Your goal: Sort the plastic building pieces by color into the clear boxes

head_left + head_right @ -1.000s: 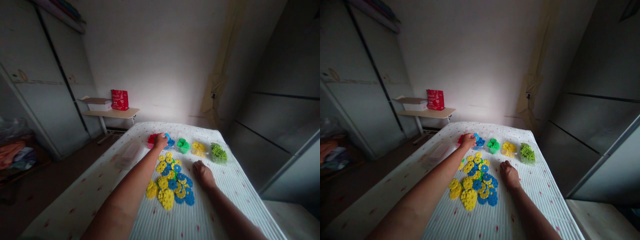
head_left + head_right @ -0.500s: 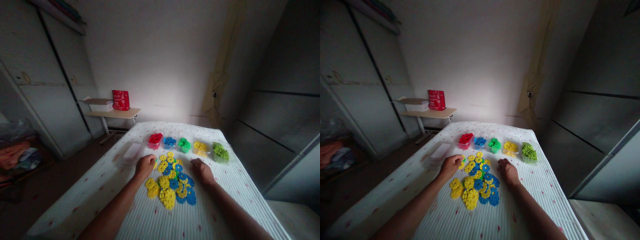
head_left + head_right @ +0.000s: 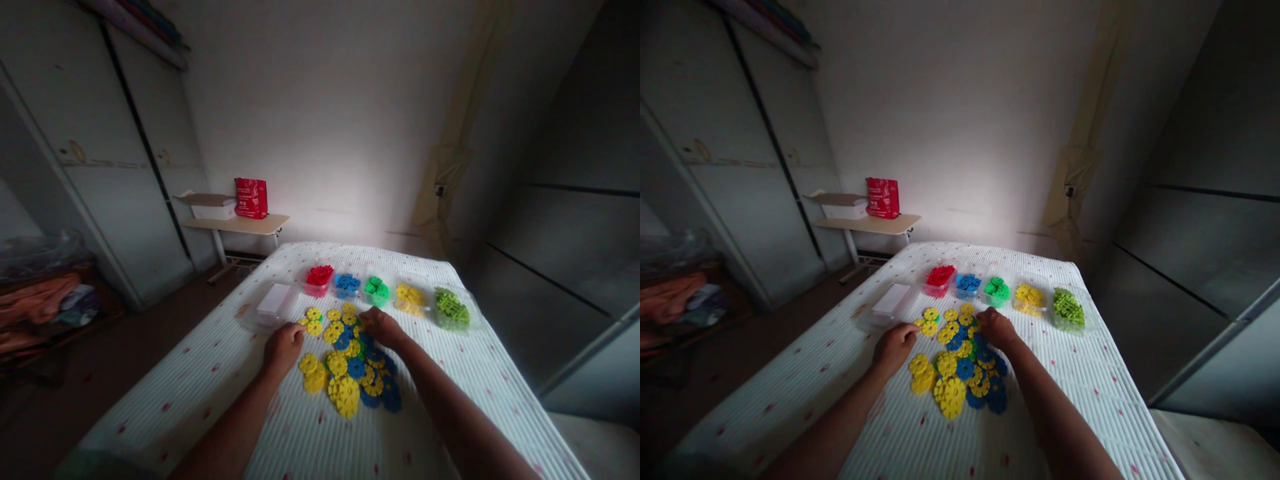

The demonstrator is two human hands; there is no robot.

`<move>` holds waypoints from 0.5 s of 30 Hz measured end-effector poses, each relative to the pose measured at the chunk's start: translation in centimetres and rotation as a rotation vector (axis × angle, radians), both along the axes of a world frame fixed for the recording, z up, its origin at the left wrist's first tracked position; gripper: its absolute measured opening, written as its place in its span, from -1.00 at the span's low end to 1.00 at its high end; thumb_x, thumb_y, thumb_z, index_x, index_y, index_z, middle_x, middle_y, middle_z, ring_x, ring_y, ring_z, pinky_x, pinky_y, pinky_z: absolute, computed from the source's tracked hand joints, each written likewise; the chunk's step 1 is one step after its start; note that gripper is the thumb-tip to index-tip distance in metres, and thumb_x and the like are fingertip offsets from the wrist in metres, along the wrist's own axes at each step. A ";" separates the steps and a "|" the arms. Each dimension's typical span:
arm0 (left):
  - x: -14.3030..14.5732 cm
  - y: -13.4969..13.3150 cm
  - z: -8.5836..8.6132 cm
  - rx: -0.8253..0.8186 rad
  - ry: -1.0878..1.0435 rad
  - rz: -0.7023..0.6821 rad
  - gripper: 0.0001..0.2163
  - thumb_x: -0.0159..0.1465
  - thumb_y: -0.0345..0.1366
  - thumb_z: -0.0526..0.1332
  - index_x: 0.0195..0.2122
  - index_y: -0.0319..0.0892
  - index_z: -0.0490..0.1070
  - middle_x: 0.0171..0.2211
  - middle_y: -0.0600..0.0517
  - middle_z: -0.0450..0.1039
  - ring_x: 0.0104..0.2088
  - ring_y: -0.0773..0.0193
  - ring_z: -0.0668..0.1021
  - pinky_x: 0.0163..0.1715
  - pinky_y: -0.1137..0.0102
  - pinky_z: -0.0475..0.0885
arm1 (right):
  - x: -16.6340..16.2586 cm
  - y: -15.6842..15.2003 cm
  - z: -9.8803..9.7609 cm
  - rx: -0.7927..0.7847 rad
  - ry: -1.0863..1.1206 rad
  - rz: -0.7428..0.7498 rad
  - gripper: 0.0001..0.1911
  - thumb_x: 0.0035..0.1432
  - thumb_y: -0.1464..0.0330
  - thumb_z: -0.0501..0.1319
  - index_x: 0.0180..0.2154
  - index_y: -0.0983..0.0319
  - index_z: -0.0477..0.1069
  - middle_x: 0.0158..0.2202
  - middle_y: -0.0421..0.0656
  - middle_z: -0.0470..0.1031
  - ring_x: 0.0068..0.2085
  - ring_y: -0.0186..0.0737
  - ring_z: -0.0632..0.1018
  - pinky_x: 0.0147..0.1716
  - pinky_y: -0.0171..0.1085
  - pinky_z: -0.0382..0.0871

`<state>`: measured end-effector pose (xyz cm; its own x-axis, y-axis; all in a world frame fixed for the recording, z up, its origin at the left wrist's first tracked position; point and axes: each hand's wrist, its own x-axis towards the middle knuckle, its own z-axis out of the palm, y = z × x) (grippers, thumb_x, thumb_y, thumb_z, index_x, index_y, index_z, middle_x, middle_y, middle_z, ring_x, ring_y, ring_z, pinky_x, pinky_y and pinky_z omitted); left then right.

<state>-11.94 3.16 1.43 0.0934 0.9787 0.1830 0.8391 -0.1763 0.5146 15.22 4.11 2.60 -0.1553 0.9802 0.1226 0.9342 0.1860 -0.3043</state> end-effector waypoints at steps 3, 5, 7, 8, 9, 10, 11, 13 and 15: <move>0.0 0.0 -0.1 -0.005 0.014 0.006 -0.79 0.22 -0.43 0.07 -0.27 -0.13 0.50 -0.22 0.04 0.54 -0.20 0.31 0.52 -0.19 0.49 0.31 | 0.5 -0.1 0.1 -0.016 0.016 -0.021 -0.73 0.03 0.45 0.17 -0.18 0.21 0.50 -0.20 -0.08 0.50 -0.21 -0.22 0.51 -0.25 -0.36 0.30; 0.0 -0.1 -0.1 -0.004 0.015 0.005 -0.79 0.22 -0.42 0.07 -0.27 -0.12 0.50 -0.22 0.04 0.54 -0.20 0.32 0.52 -0.19 0.49 0.30 | 0.9 -0.3 0.3 -0.022 0.041 -0.043 -0.75 -0.01 0.45 0.20 -0.22 0.24 0.50 -0.24 -0.08 0.51 -0.24 -0.22 0.51 -0.28 -0.35 0.30; 0.0 -0.2 -0.1 0.002 0.011 0.005 -0.79 0.22 -0.42 0.07 -0.28 -0.13 0.49 -0.23 0.04 0.54 -0.21 0.33 0.52 -0.20 0.50 0.30 | 1.4 -0.4 0.5 -0.027 0.076 -0.066 -0.79 -0.04 0.46 0.21 -0.28 0.27 0.50 -0.30 -0.09 0.52 -0.28 -0.23 0.50 -0.32 -0.36 0.28; 0.1 -0.2 -0.1 0.005 0.010 0.007 -0.79 0.22 -0.42 0.06 -0.28 -0.13 0.49 -0.23 0.05 0.54 -0.21 0.33 0.52 -0.20 0.50 0.30 | 1.6 -0.4 0.7 -0.028 0.097 -0.076 -0.81 -0.05 0.47 0.21 -0.31 0.28 0.49 -0.34 -0.11 0.52 -0.31 -0.24 0.49 -0.35 -0.36 0.27; 0.1 -0.3 -0.1 0.007 0.011 0.010 -0.79 0.22 -0.43 0.06 -0.28 -0.13 0.49 -0.23 0.05 0.54 -0.21 0.34 0.52 -0.20 0.50 0.30 | 1.7 -0.4 0.9 -0.029 0.119 -0.084 -0.84 -0.05 0.48 0.19 -0.34 0.28 0.49 -0.37 -0.12 0.52 -0.34 -0.25 0.49 -0.38 -0.37 0.26; 0.1 -0.3 0.0 0.009 0.014 0.013 -0.79 0.22 -0.42 0.06 -0.28 -0.13 0.49 -0.23 0.05 0.53 -0.21 0.34 0.52 -0.21 0.50 0.29 | 1.8 -0.4 1.1 -0.030 0.145 -0.090 -0.85 -0.04 0.49 0.18 -0.37 0.28 0.48 -0.40 -0.14 0.51 -0.37 -0.28 0.48 -0.41 -0.37 0.25; 0.2 -0.3 0.0 0.011 0.020 0.015 -0.79 0.22 -0.42 0.06 -0.27 -0.12 0.49 -0.23 0.05 0.53 -0.21 0.34 0.52 -0.21 0.50 0.29 | 1.8 -0.3 1.2 -0.032 0.173 -0.092 -0.86 -0.03 0.49 0.16 -0.38 0.28 0.47 -0.42 -0.16 0.51 -0.39 -0.30 0.47 -0.44 -0.39 0.24; 0.2 -0.3 0.0 0.006 0.038 0.018 -0.79 0.22 -0.41 0.06 -0.27 -0.12 0.49 -0.23 0.05 0.53 -0.21 0.34 0.52 -0.22 0.49 0.29 | 1.4 0.0 1.5 -0.045 0.237 -0.089 -0.85 0.01 0.47 0.15 -0.35 0.27 0.47 -0.44 -0.20 0.50 -0.46 -0.36 0.45 -0.50 -0.41 0.23; 0.2 -0.2 0.0 -0.005 0.053 0.021 -0.79 0.23 -0.41 0.06 -0.27 -0.12 0.49 -0.23 0.05 0.53 -0.22 0.34 0.52 -0.23 0.49 0.28 | 0.6 0.4 1.6 -0.069 0.297 -0.082 -0.79 0.02 0.46 0.14 -0.26 0.27 0.47 -0.48 -0.23 0.48 -0.54 -0.41 0.41 -0.56 -0.44 0.21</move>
